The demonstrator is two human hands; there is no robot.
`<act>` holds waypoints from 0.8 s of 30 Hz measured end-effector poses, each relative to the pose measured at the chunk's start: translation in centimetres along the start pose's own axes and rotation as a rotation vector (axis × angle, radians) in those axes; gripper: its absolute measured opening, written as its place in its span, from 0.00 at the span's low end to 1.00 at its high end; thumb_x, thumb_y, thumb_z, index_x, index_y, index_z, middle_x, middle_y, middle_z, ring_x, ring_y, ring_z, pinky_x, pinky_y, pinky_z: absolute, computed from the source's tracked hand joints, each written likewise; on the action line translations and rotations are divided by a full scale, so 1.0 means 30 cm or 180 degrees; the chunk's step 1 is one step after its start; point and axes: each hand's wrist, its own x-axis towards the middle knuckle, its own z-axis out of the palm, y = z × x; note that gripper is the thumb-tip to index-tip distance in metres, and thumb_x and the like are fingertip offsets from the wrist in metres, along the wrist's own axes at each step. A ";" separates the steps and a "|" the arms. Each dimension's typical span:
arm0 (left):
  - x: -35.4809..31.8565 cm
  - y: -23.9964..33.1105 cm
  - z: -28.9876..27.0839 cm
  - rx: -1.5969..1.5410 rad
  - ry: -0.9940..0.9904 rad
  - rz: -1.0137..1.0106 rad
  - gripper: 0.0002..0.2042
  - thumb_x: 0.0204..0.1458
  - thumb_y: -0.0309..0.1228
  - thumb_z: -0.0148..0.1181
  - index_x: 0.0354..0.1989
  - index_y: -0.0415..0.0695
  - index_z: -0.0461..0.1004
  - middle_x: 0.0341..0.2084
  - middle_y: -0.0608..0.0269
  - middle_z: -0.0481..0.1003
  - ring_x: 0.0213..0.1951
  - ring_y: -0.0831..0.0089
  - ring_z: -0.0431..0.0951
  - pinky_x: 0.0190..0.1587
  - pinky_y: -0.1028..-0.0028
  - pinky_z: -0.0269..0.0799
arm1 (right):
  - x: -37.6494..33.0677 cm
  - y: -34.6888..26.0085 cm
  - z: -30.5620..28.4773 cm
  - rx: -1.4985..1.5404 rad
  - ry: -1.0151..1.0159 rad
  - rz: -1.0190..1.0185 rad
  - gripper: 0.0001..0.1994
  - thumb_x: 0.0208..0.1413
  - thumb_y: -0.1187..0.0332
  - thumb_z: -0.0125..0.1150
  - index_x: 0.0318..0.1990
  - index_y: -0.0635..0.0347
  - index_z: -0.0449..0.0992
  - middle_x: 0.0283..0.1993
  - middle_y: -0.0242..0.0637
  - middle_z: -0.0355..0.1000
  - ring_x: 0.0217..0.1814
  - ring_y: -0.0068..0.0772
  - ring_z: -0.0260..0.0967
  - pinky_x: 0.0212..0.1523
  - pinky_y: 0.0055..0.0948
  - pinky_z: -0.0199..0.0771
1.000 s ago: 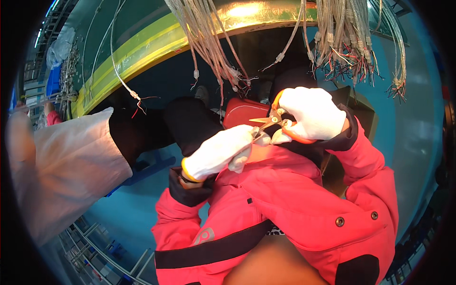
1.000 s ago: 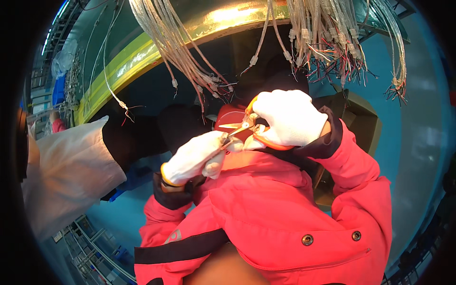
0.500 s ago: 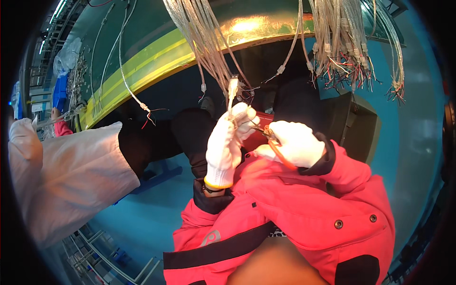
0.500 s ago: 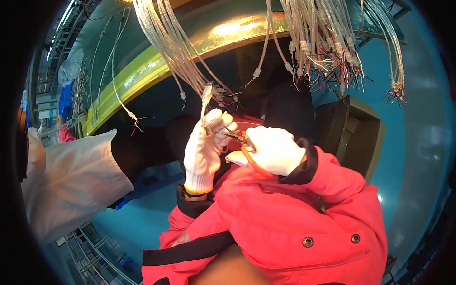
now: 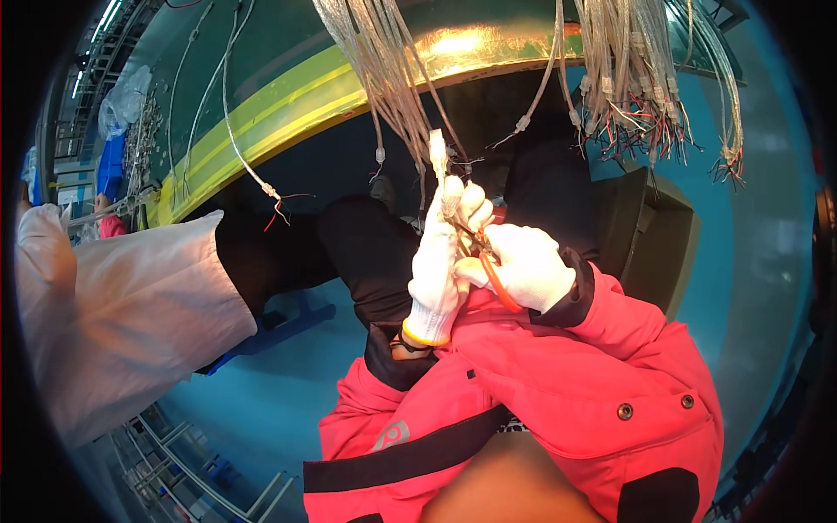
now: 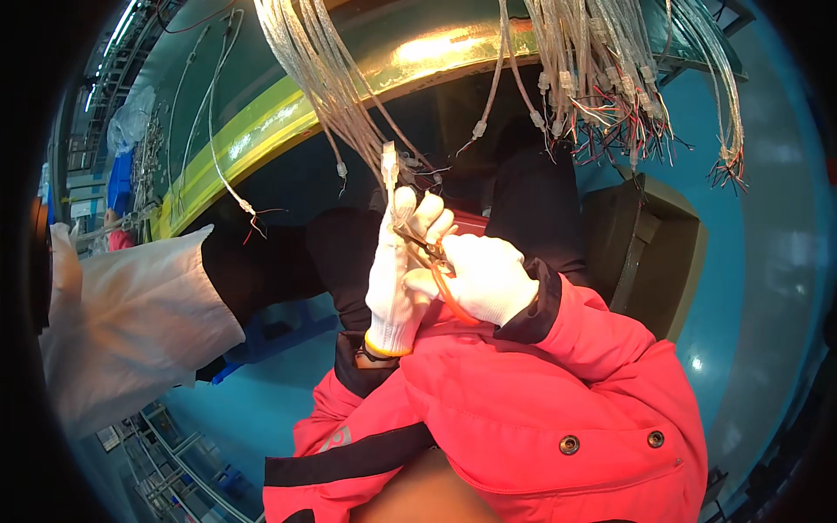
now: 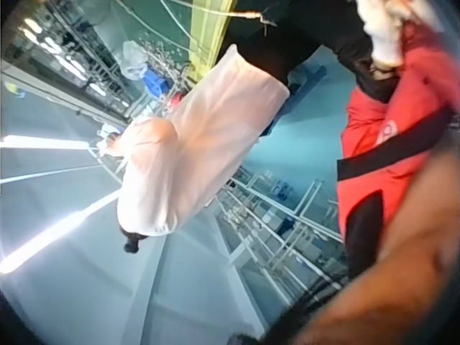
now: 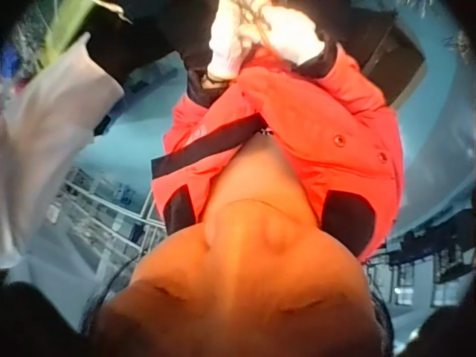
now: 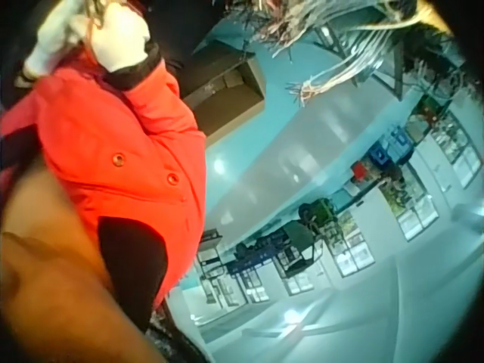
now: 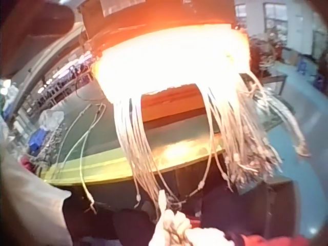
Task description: Processing electrical wire harnesses using a heating device and hand tools at a manual assembly station.
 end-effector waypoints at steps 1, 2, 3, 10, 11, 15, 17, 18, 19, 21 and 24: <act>0.005 0.001 -0.012 -0.0115 -0.0242 -0.0078 0.24 0.51 0.38 0.51 0.54 0.40 0.55 0.34 0.64 0.58 0.38 0.75 0.59 0.44 0.78 0.57 | 0.001 0.013 0.004 0.0094 -0.0022 -0.0085 0.21 0.44 0.49 0.63 0.26 0.62 0.70 0.22 0.43 0.68 0.26 0.46 0.70 0.28 0.36 0.70; 0.006 0.002 -0.022 -0.0230 -0.0483 -0.0156 0.25 0.51 0.39 0.51 0.54 0.39 0.55 0.34 0.64 0.58 0.38 0.74 0.59 0.44 0.78 0.57 | 0.002 0.025 0.009 0.0189 -0.0043 -0.0169 0.22 0.45 0.48 0.62 0.24 0.62 0.70 0.22 0.43 0.68 0.25 0.45 0.70 0.26 0.35 0.69; 0.004 0.002 -0.030 -0.0233 -0.0477 -0.0153 0.25 0.51 0.39 0.51 0.54 0.39 0.55 0.34 0.64 0.58 0.38 0.74 0.59 0.44 0.78 0.57 | 0.001 0.032 0.012 0.0283 -0.0066 -0.0254 0.24 0.46 0.46 0.61 0.23 0.62 0.70 0.21 0.42 0.68 0.25 0.44 0.70 0.25 0.35 0.69; -0.034 0.043 -0.050 0.0503 0.0294 -0.0515 0.17 0.56 0.33 0.48 0.52 0.37 0.63 0.36 0.62 0.66 0.37 0.77 0.65 0.40 0.81 0.61 | 0.003 0.038 -0.018 0.0136 -0.0158 -0.0128 0.21 0.46 0.50 0.62 0.21 0.61 0.69 0.19 0.42 0.68 0.22 0.45 0.67 0.24 0.34 0.66; -0.042 0.065 -0.058 0.0507 0.0302 -0.0510 0.17 0.56 0.33 0.48 0.52 0.37 0.63 0.36 0.62 0.66 0.37 0.77 0.65 0.40 0.81 0.61 | 0.006 0.038 -0.024 -0.0130 -0.0300 0.0002 0.20 0.46 0.52 0.64 0.20 0.61 0.68 0.19 0.42 0.67 0.21 0.45 0.66 0.23 0.33 0.65; -0.057 0.153 -0.059 0.2770 0.0525 -0.0432 0.13 0.59 0.30 0.47 0.47 0.36 0.69 0.36 0.57 0.72 0.36 0.76 0.72 0.39 0.83 0.66 | -0.004 0.056 -0.022 -0.0435 -0.0264 -0.0182 0.23 0.44 0.48 0.64 0.20 0.60 0.67 0.18 0.42 0.65 0.21 0.46 0.65 0.22 0.36 0.63; -0.036 0.179 -0.016 0.2515 0.0642 -0.0835 0.13 0.59 0.31 0.46 0.44 0.34 0.70 0.28 0.59 0.72 0.30 0.76 0.70 0.34 0.79 0.66 | -0.003 0.068 -0.010 -0.0447 -0.0220 -0.0203 0.23 0.43 0.47 0.64 0.20 0.60 0.67 0.18 0.42 0.65 0.21 0.46 0.65 0.23 0.36 0.63; -0.028 0.183 -0.006 0.2385 0.0694 -0.1037 0.13 0.59 0.31 0.46 0.42 0.33 0.71 0.25 0.59 0.71 0.27 0.75 0.70 0.32 0.77 0.66 | -0.003 0.075 -0.004 -0.0462 -0.0167 -0.0225 0.24 0.43 0.46 0.63 0.20 0.60 0.67 0.19 0.42 0.65 0.21 0.47 0.65 0.24 0.37 0.64; -0.026 0.172 -0.011 0.2383 0.0688 -0.1048 0.13 0.59 0.31 0.46 0.42 0.33 0.71 0.25 0.59 0.71 0.27 0.75 0.70 0.32 0.77 0.66 | -0.005 0.079 -0.002 -0.0477 -0.0111 -0.0245 0.25 0.42 0.45 0.63 0.20 0.60 0.67 0.19 0.43 0.65 0.22 0.47 0.65 0.24 0.37 0.64; -0.026 0.142 -0.031 0.1819 0.0871 -0.0825 0.14 0.58 0.33 0.49 0.43 0.34 0.70 0.30 0.56 0.73 0.33 0.72 0.73 0.34 0.75 0.70 | -0.009 0.071 -0.008 -0.0513 -0.0008 -0.0232 0.25 0.42 0.44 0.63 0.21 0.61 0.67 0.20 0.43 0.65 0.22 0.47 0.66 0.25 0.37 0.64; -0.022 0.125 -0.056 0.1246 0.0989 -0.0708 0.13 0.57 0.32 0.50 0.43 0.34 0.70 0.33 0.55 0.74 0.35 0.72 0.74 0.35 0.74 0.71 | -0.013 0.061 -0.017 -0.0598 0.0201 -0.0211 0.26 0.42 0.43 0.62 0.22 0.61 0.67 0.22 0.44 0.65 0.23 0.48 0.66 0.26 0.38 0.65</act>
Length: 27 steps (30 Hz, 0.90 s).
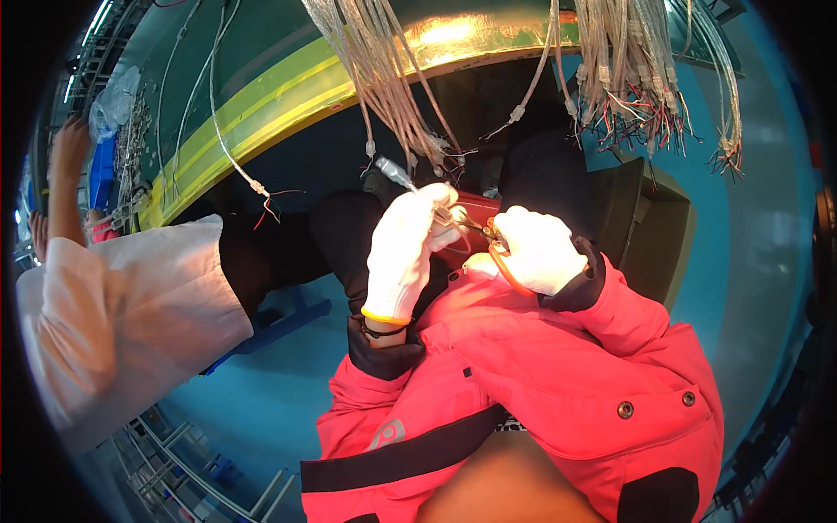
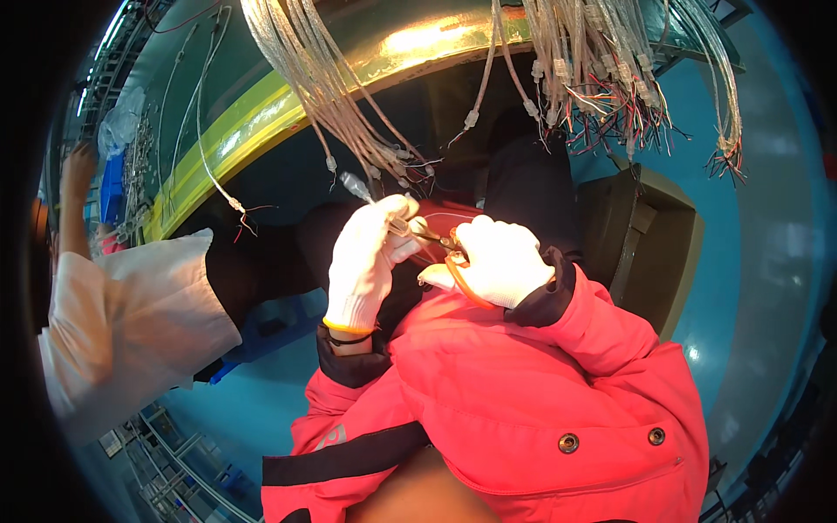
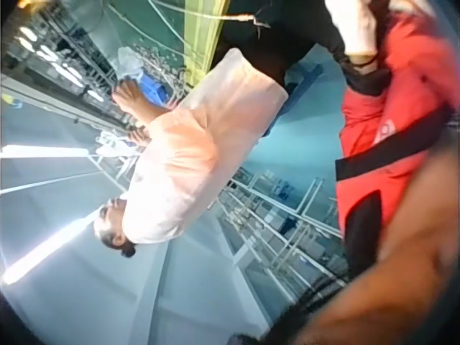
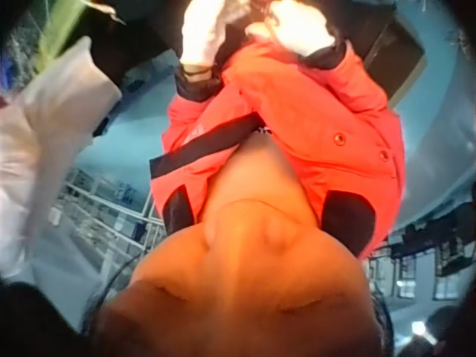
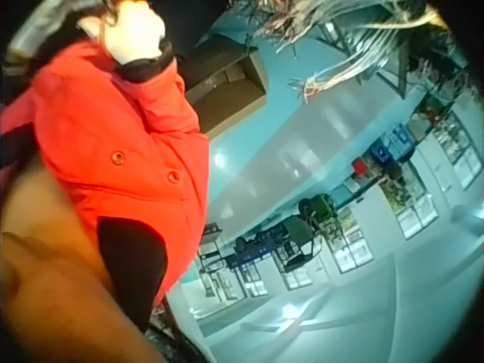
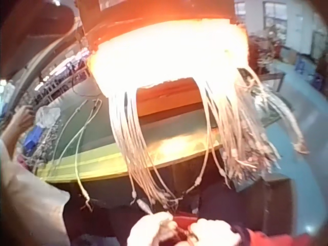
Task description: Processing electrical wire harnesses using a heating device and hand tools at a manual assembly station.
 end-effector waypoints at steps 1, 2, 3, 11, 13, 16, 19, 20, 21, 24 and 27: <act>0.004 -0.005 0.000 -0.0294 -0.0001 -0.0040 0.12 0.57 0.31 0.51 0.42 0.34 0.70 0.34 0.55 0.74 0.34 0.73 0.73 0.36 0.75 0.70 | 0.000 0.003 -0.002 -0.0093 -0.0067 0.0037 0.27 0.41 0.42 0.62 0.23 0.62 0.67 0.23 0.44 0.65 0.24 0.48 0.66 0.26 0.38 0.65; 0.006 -0.007 0.003 -0.0589 -0.0001 -0.0079 0.11 0.57 0.29 0.51 0.42 0.34 0.71 0.34 0.56 0.75 0.32 0.75 0.73 0.36 0.76 0.70 | 0.001 0.005 -0.005 -0.0187 -0.0135 0.0072 0.28 0.41 0.41 0.62 0.23 0.62 0.68 0.24 0.44 0.65 0.24 0.48 0.66 0.26 0.38 0.65; 0.004 -0.012 0.009 -0.0590 -0.0004 -0.0084 0.11 0.57 0.29 0.51 0.42 0.34 0.71 0.34 0.56 0.75 0.32 0.75 0.73 0.36 0.76 0.70 | 0.004 0.005 -0.010 -0.0281 -0.0205 0.0105 0.28 0.40 0.40 0.62 0.24 0.62 0.68 0.24 0.45 0.66 0.24 0.47 0.67 0.27 0.38 0.66; -0.017 -0.040 0.039 -0.0701 0.0080 0.0130 0.10 0.55 0.30 0.55 0.40 0.37 0.71 0.33 0.58 0.74 0.32 0.76 0.73 0.33 0.78 0.67 | 0.023 0.005 -0.052 -0.0669 -0.0285 -0.0311 0.34 0.31 0.34 0.63 0.26 0.62 0.69 0.23 0.44 0.65 0.24 0.45 0.67 0.26 0.36 0.67; -0.024 -0.023 0.070 -0.0669 0.0401 -0.0028 0.09 0.54 0.30 0.56 0.39 0.38 0.72 0.32 0.60 0.74 0.31 0.78 0.72 0.32 0.79 0.66 | 0.020 0.015 -0.058 -0.0710 -0.0259 -0.0365 0.34 0.31 0.34 0.63 0.26 0.62 0.69 0.23 0.43 0.65 0.24 0.44 0.68 0.25 0.36 0.67; -0.032 -0.007 0.107 -0.0648 0.0645 -0.0096 0.08 0.54 0.30 0.56 0.37 0.39 0.72 0.31 0.61 0.75 0.30 0.78 0.72 0.31 0.79 0.65 | 0.021 0.021 -0.063 -0.0773 -0.0203 -0.0462 0.35 0.29 0.33 0.63 0.26 0.62 0.69 0.22 0.43 0.65 0.24 0.44 0.68 0.25 0.36 0.67; -0.036 0.000 0.122 -0.0615 0.0808 -0.0081 0.07 0.53 0.30 0.57 0.35 0.39 0.72 0.30 0.62 0.75 0.29 0.79 0.72 0.31 0.80 0.65 | 0.028 0.020 -0.072 -0.0757 -0.0039 -0.0725 0.35 0.30 0.33 0.63 0.26 0.62 0.69 0.21 0.41 0.64 0.22 0.43 0.68 0.24 0.35 0.67; -0.034 0.000 0.121 -0.0549 0.0776 -0.0081 0.07 0.53 0.30 0.57 0.35 0.39 0.72 0.30 0.62 0.75 0.29 0.79 0.72 0.31 0.80 0.65 | 0.031 0.022 -0.072 -0.0757 -0.0044 -0.0729 0.35 0.30 0.33 0.63 0.26 0.62 0.69 0.21 0.41 0.64 0.22 0.43 0.68 0.24 0.35 0.67; -0.032 0.001 0.121 -0.0485 0.0745 -0.0082 0.07 0.53 0.30 0.57 0.35 0.39 0.72 0.30 0.62 0.75 0.29 0.79 0.72 0.30 0.80 0.65 | 0.034 0.026 -0.072 -0.0725 -0.0081 -0.0739 0.35 0.31 0.33 0.63 0.26 0.62 0.68 0.21 0.41 0.64 0.22 0.44 0.68 0.23 0.35 0.67; -0.032 0.003 0.131 -0.0420 0.0779 -0.0054 0.07 0.53 0.30 0.57 0.35 0.39 0.71 0.29 0.62 0.75 0.29 0.79 0.72 0.31 0.81 0.65 | 0.036 0.036 -0.068 -0.0665 -0.0160 -0.0757 0.34 0.32 0.34 0.63 0.25 0.63 0.68 0.21 0.42 0.64 0.21 0.44 0.68 0.23 0.35 0.66; -0.036 0.002 0.137 -0.0409 0.0920 0.0010 0.07 0.54 0.30 0.56 0.35 0.38 0.71 0.29 0.62 0.75 0.29 0.79 0.73 0.32 0.81 0.66 | 0.032 0.040 -0.062 -0.0649 -0.0307 -0.0650 0.33 0.35 0.36 0.63 0.25 0.63 0.68 0.21 0.44 0.65 0.22 0.46 0.67 0.23 0.36 0.66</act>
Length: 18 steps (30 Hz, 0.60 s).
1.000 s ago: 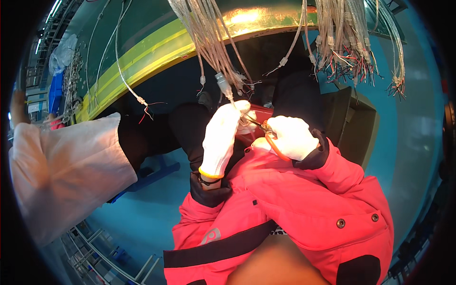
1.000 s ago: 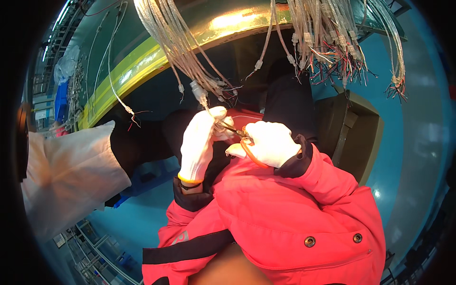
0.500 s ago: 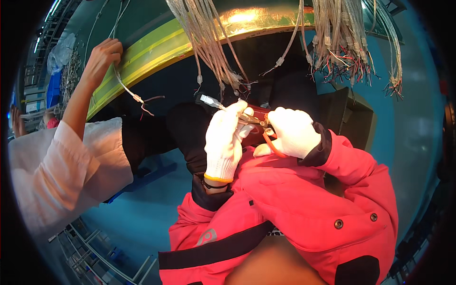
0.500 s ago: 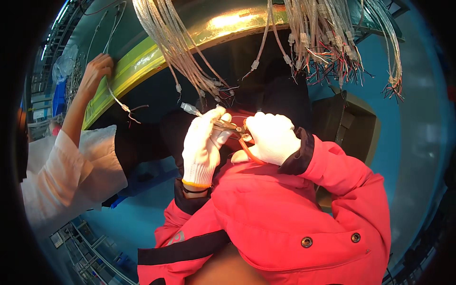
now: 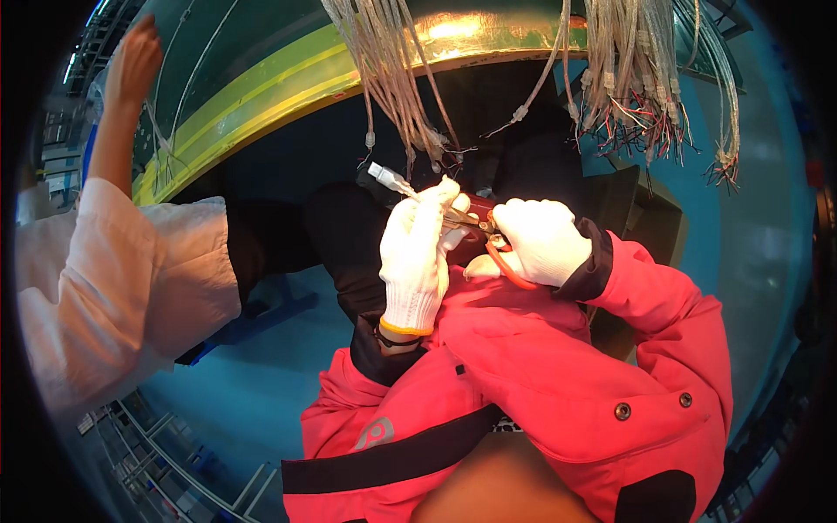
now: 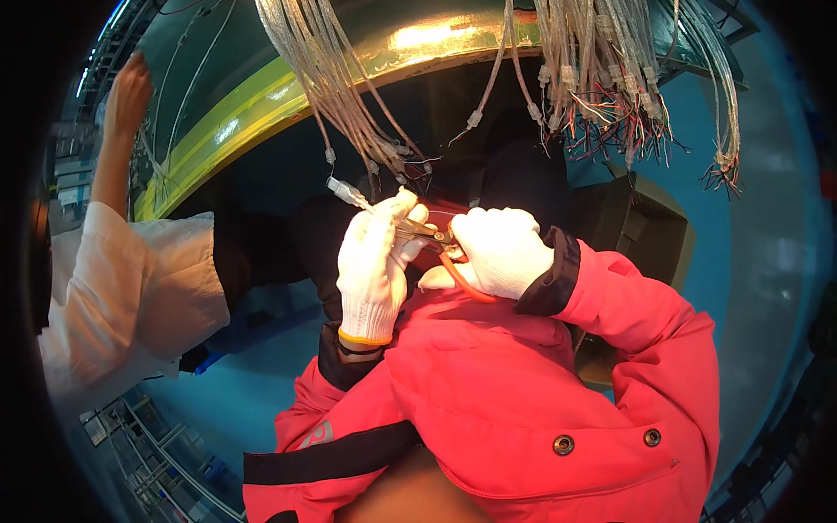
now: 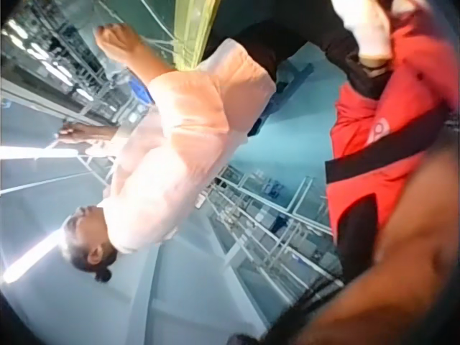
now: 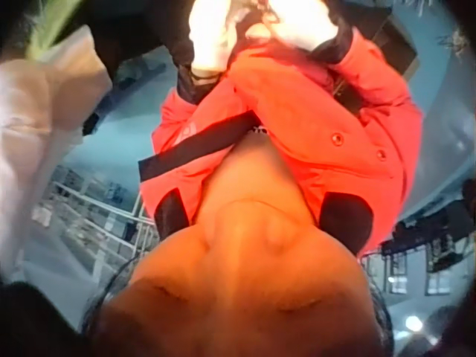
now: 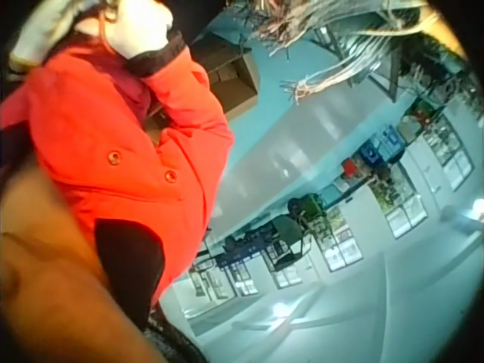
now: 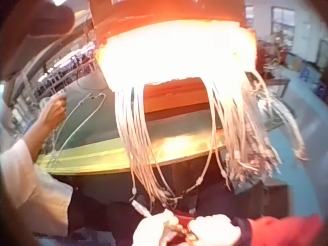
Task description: Processing electrical wire harnesses using a heating device and hand tools at a manual assembly station.
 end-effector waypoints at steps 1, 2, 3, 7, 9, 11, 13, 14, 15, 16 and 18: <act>0.000 -0.004 -0.008 -0.0039 -0.0168 0.0064 0.08 0.55 0.29 0.53 0.37 0.37 0.71 0.32 0.59 0.74 0.33 0.76 0.73 0.35 0.78 0.68 | 0.001 0.001 -0.002 0.0001 -0.0007 -0.0004 0.33 0.35 0.36 0.63 0.25 0.63 0.68 0.21 0.44 0.65 0.22 0.46 0.67 0.23 0.36 0.66; 0.001 -0.008 -0.016 -0.0077 -0.0336 0.0128 0.08 0.57 0.28 0.51 0.39 0.36 0.70 0.36 0.56 0.74 0.37 0.72 0.74 0.39 0.75 0.70 | 0.005 0.002 -0.006 0.0052 -0.0254 0.0047 0.32 0.35 0.36 0.63 0.24 0.63 0.68 0.21 0.44 0.65 0.22 0.46 0.68 0.24 0.36 0.66; 0.001 -0.010 -0.022 -0.0115 -0.0504 0.0192 0.09 0.58 0.28 0.48 0.41 0.35 0.70 0.40 0.53 0.74 0.40 0.69 0.75 0.43 0.72 0.72 | 0.009 0.004 -0.012 0.0102 -0.0500 0.0098 0.32 0.36 0.37 0.63 0.24 0.63 0.68 0.21 0.45 0.66 0.23 0.47 0.68 0.24 0.36 0.66; 0.014 -0.003 -0.036 0.0012 -0.0544 0.0189 0.10 0.58 0.28 0.48 0.42 0.34 0.69 0.41 0.51 0.73 0.42 0.67 0.75 0.46 0.69 0.72 | 0.024 -0.005 -0.068 0.0074 -0.0516 0.0120 0.32 0.36 0.38 0.64 0.25 0.64 0.68 0.22 0.45 0.66 0.23 0.48 0.67 0.24 0.37 0.66; 0.036 -0.002 -0.055 -0.0092 -0.0661 0.0202 0.10 0.58 0.28 0.48 0.42 0.34 0.69 0.40 0.52 0.73 0.41 0.67 0.75 0.46 0.69 0.72 | 0.023 -0.004 -0.073 0.0031 -0.0400 0.0103 0.32 0.36 0.38 0.64 0.26 0.64 0.68 0.22 0.45 0.66 0.23 0.48 0.67 0.25 0.37 0.66; 0.052 0.001 -0.063 -0.0292 -0.0898 0.0234 0.11 0.57 0.29 0.49 0.43 0.33 0.69 0.40 0.52 0.73 0.41 0.67 0.75 0.47 0.68 0.72 | 0.013 0.002 -0.056 0.0152 -0.0061 -0.0074 0.32 0.35 0.38 0.64 0.27 0.65 0.68 0.24 0.46 0.65 0.24 0.48 0.67 0.26 0.36 0.67; 0.043 -0.012 -0.058 -0.0307 -0.0800 0.0242 0.11 0.57 0.29 0.50 0.43 0.33 0.70 0.40 0.52 0.73 0.40 0.67 0.75 0.47 0.69 0.71 | 0.010 0.000 -0.052 0.0208 0.0104 -0.0167 0.33 0.35 0.38 0.64 0.28 0.65 0.68 0.25 0.46 0.65 0.25 0.47 0.67 0.26 0.36 0.67; 0.036 -0.015 -0.049 -0.0313 -0.0705 0.0242 0.12 0.57 0.29 0.50 0.43 0.33 0.70 0.39 0.53 0.73 0.39 0.68 0.75 0.46 0.70 0.71 | 0.012 -0.006 -0.048 0.0176 0.0086 -0.0125 0.33 0.35 0.38 0.65 0.28 0.65 0.67 0.25 0.45 0.65 0.25 0.47 0.66 0.26 0.36 0.67; 0.032 -0.017 -0.045 -0.0318 -0.0608 0.0242 0.12 0.57 0.30 0.51 0.44 0.33 0.70 0.38 0.54 0.73 0.38 0.68 0.75 0.46 0.70 0.71 | 0.015 -0.012 -0.044 0.0145 0.0068 -0.0084 0.33 0.34 0.38 0.65 0.29 0.65 0.67 0.26 0.45 0.64 0.26 0.46 0.66 0.27 0.35 0.67; 0.034 -0.019 -0.046 -0.0319 -0.0609 0.0239 0.12 0.57 0.30 0.51 0.44 0.33 0.70 0.38 0.54 0.73 0.38 0.68 0.75 0.46 0.70 0.71 | 0.017 -0.018 -0.041 0.0115 0.0051 -0.0045 0.34 0.34 0.38 0.65 0.29 0.66 0.67 0.26 0.45 0.64 0.26 0.46 0.66 0.27 0.35 0.67; 0.043 -0.023 -0.049 -0.0307 -0.0652 0.0197 0.13 0.56 0.31 0.52 0.43 0.34 0.71 0.37 0.56 0.74 0.37 0.69 0.75 0.45 0.73 0.70 | 0.015 -0.031 -0.032 0.0063 0.0151 -0.0043 0.34 0.34 0.38 0.65 0.29 0.66 0.67 0.26 0.45 0.63 0.26 0.45 0.66 0.27 0.35 0.66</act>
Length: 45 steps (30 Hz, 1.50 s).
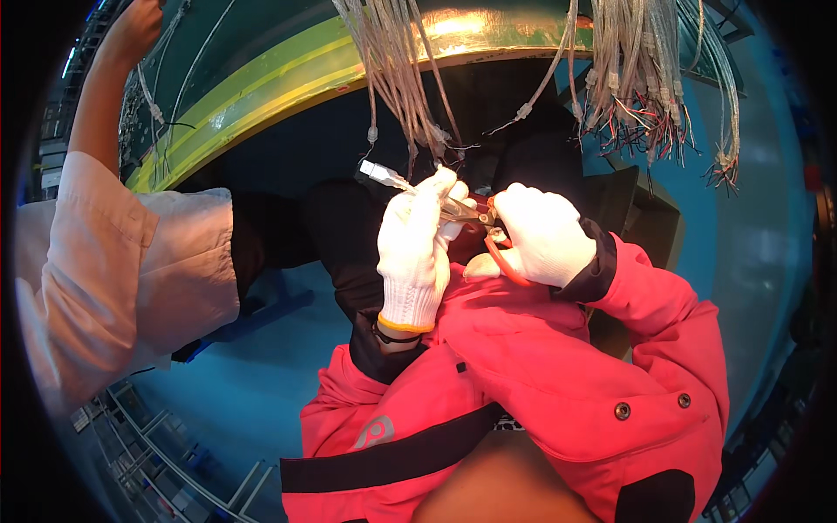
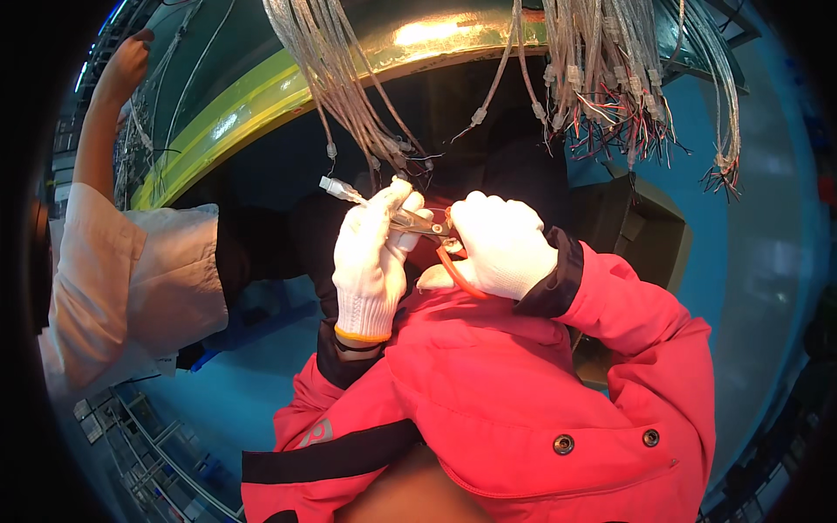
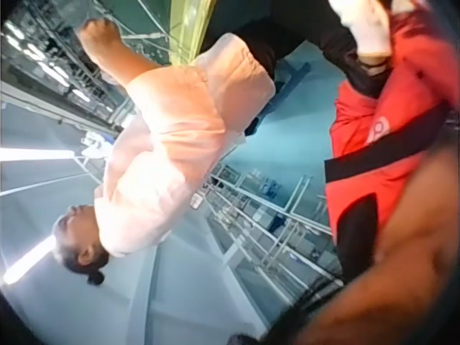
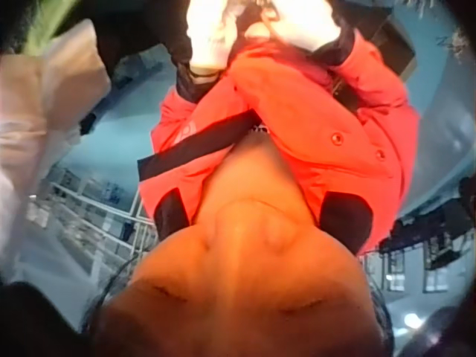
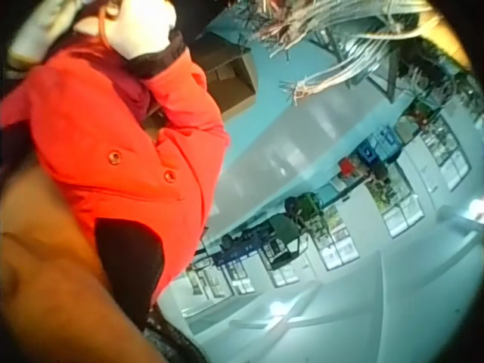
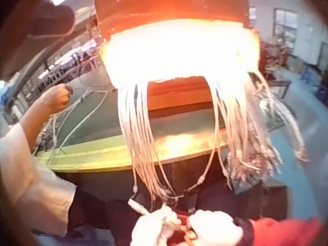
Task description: Processing electrical wire harnesses using a heating device and hand tools at a manual assembly station.
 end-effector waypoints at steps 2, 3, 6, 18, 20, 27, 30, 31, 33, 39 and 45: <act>-0.001 -0.005 0.000 -0.0004 -0.0014 -0.0008 0.13 0.56 0.31 0.52 0.43 0.34 0.71 0.36 0.56 0.74 0.36 0.69 0.75 0.44 0.74 0.70 | -0.002 -0.006 0.005 -0.0109 0.0199 -0.0022 0.34 0.35 0.38 0.65 0.29 0.66 0.67 0.25 0.44 0.63 0.25 0.44 0.65 0.27 0.34 0.66; -0.004 -0.008 0.002 -0.0010 0.0033 0.0013 0.13 0.56 0.32 0.52 0.43 0.34 0.72 0.35 0.57 0.74 0.36 0.70 0.75 0.43 0.75 0.70 | -0.003 -0.006 0.007 -0.0113 0.0196 -0.0030 0.34 0.35 0.38 0.65 0.29 0.66 0.67 0.25 0.44 0.63 0.25 0.44 0.65 0.27 0.34 0.66; -0.012 -0.011 -0.003 -0.0029 0.0117 0.0067 0.13 0.56 0.32 0.52 0.42 0.35 0.72 0.34 0.58 0.74 0.35 0.70 0.75 0.41 0.76 0.69 | -0.002 -0.007 0.012 -0.0163 0.0203 -0.0101 0.33 0.36 0.39 0.64 0.29 0.65 0.67 0.24 0.43 0.62 0.24 0.44 0.64 0.26 0.34 0.65; 0.006 -0.010 0.000 -0.0014 -0.0237 0.0008 0.14 0.58 0.32 0.49 0.43 0.32 0.70 0.34 0.58 0.72 0.35 0.71 0.74 0.42 0.74 0.69 | -0.005 0.008 0.022 0.0062 -0.0362 0.0214 0.29 0.40 0.40 0.62 0.25 0.62 0.66 0.23 0.45 0.64 0.25 0.48 0.65 0.26 0.36 0.66; -0.004 -0.014 0.011 -0.0001 -0.0181 0.0137 0.14 0.58 0.31 0.47 0.44 0.31 0.69 0.35 0.56 0.71 0.36 0.70 0.74 0.45 0.72 0.70 | -0.009 0.016 0.023 0.0156 -0.0358 0.0225 0.29 0.42 0.39 0.60 0.24 0.62 0.68 0.22 0.44 0.65 0.23 0.46 0.66 0.26 0.37 0.66; -0.001 -0.023 0.004 0.0032 -0.0402 0.0321 0.14 0.59 0.32 0.47 0.43 0.30 0.66 0.37 0.54 0.69 0.38 0.70 0.72 0.49 0.69 0.69 | 0.020 -0.001 -0.028 0.0692 -0.1395 0.0951 0.28 0.46 0.40 0.58 0.19 0.61 0.71 0.17 0.43 0.68 0.22 0.44 0.69 0.24 0.36 0.66; 0.000 -0.020 0.008 -0.0102 -0.0334 0.0276 0.14 0.58 0.32 0.48 0.43 0.30 0.65 0.36 0.56 0.69 0.38 0.71 0.71 0.49 0.69 0.69 | -0.015 0.020 0.020 0.2526 -0.1439 0.1496 0.27 0.46 0.43 0.60 0.17 0.62 0.70 0.15 0.45 0.67 0.21 0.46 0.69 0.23 0.35 0.66; 0.010 -0.018 0.006 -0.0292 -0.0620 0.0256 0.14 0.58 0.32 0.48 0.43 0.30 0.65 0.36 0.56 0.69 0.38 0.71 0.71 0.48 0.70 0.69 | -0.019 0.021 0.034 0.2524 -0.1440 0.1494 0.27 0.46 0.43 0.60 0.17 0.62 0.70 0.15 0.45 0.67 0.21 0.46 0.69 0.23 0.35 0.66; 0.033 -0.015 0.002 -0.0669 -0.1190 0.0214 0.15 0.57 0.32 0.49 0.44 0.31 0.64 0.35 0.56 0.68 0.37 0.71 0.71 0.47 0.71 0.70 | -0.020 0.011 0.060 0.2085 -0.0924 0.1384 0.26 0.45 0.44 0.62 0.17 0.62 0.70 0.16 0.46 0.67 0.20 0.47 0.68 0.22 0.36 0.66; 0.054 -0.056 -0.033 -0.0548 -0.1055 -0.0030 0.12 0.56 0.28 0.49 0.43 0.33 0.65 0.35 0.57 0.70 0.36 0.73 0.72 0.43 0.75 0.70 | -0.013 0.003 0.076 0.1154 -0.0357 0.1251 0.24 0.45 0.47 0.63 0.17 0.61 0.70 0.16 0.45 0.67 0.20 0.48 0.68 0.22 0.36 0.66; -0.016 0.000 0.001 0.1224 -0.0093 -0.0264 0.09 0.55 0.25 0.49 0.43 0.34 0.66 0.33 0.59 0.71 0.33 0.74 0.75 0.38 0.77 0.72 | -0.029 -0.008 0.078 0.1092 -0.0018 0.0902 0.23 0.44 0.47 0.63 0.19 0.61 0.70 0.18 0.45 0.68 0.22 0.47 0.69 0.24 0.36 0.66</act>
